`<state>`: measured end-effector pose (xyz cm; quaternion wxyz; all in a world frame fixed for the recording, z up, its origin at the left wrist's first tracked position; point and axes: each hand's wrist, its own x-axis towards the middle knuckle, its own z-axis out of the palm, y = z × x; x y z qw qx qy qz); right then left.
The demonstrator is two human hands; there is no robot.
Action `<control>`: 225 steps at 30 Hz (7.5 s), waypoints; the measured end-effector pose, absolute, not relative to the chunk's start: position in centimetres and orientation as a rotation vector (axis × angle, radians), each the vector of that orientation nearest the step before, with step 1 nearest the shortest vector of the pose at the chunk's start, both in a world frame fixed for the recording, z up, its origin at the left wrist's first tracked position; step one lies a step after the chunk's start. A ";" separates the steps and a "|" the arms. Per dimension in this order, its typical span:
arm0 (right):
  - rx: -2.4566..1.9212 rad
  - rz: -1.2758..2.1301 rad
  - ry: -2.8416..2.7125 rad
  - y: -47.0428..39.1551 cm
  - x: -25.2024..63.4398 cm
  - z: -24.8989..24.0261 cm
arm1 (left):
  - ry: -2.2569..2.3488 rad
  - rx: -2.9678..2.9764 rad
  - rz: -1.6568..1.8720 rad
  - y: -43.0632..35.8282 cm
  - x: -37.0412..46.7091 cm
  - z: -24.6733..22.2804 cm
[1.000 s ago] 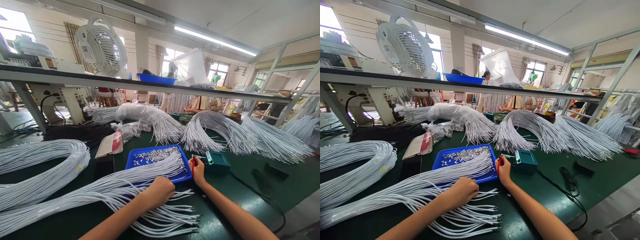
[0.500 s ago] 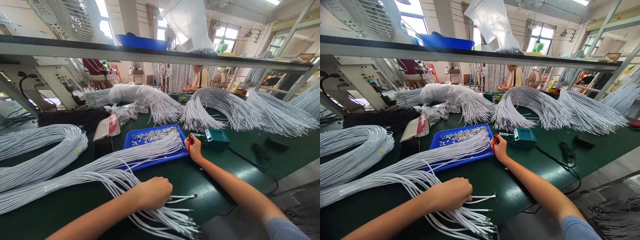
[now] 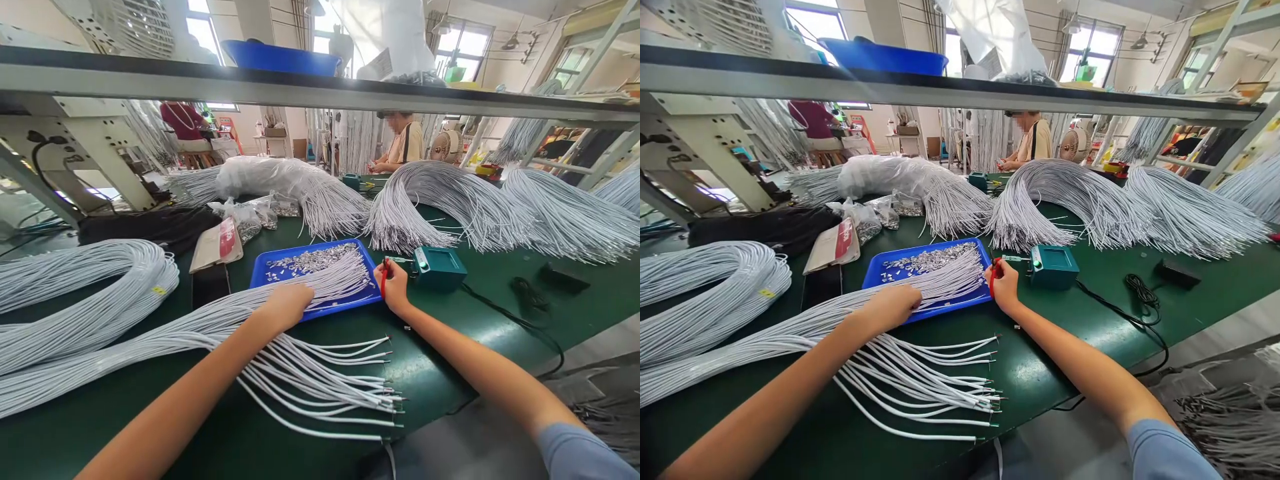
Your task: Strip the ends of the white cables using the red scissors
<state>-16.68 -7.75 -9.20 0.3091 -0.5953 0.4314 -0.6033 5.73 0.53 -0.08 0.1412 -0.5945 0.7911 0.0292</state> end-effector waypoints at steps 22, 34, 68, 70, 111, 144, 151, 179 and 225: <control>-1.516 -1.631 1.103 -8.1 -16.3 -9.7 | 2.642 -1.311 1.735 2.8 1.4 -1.8; -1.416 -1.451 0.886 -6.5 -15.9 -7.1 | 2.739 -1.959 1.993 0.0 1.5 -5.1; -1.518 -1.110 0.771 -3.7 -14.9 -5.6 | 2.658 -1.747 2.224 -1.6 2.3 -6.1; -1.536 -1.106 0.796 -3.4 -15.1 -5.6 | 2.621 -1.719 2.331 -1.3 2.1 -6.0; -1.804 -1.308 0.820 -2.0 -16.0 -5.3 | 2.386 -1.616 2.766 -1.2 2.4 -5.7; -2.360 -0.742 1.015 -3.5 -17.1 -4.3 | 2.696 -1.653 2.631 -1.0 2.3 -5.9; -2.353 -0.696 1.023 -3.5 -17.2 -4.3 | 2.848 -1.588 2.521 -1.1 2.4 -6.1; -1.769 -1.048 0.789 -2.6 -16.5 -3.5 | 2.987 -1.552 2.292 -0.8 1.9 -6.1; -1.613 -1.128 0.926 -1.3 -15.7 -4.6 | 3.157 -1.779 1.956 -0.4 0.9 -6.4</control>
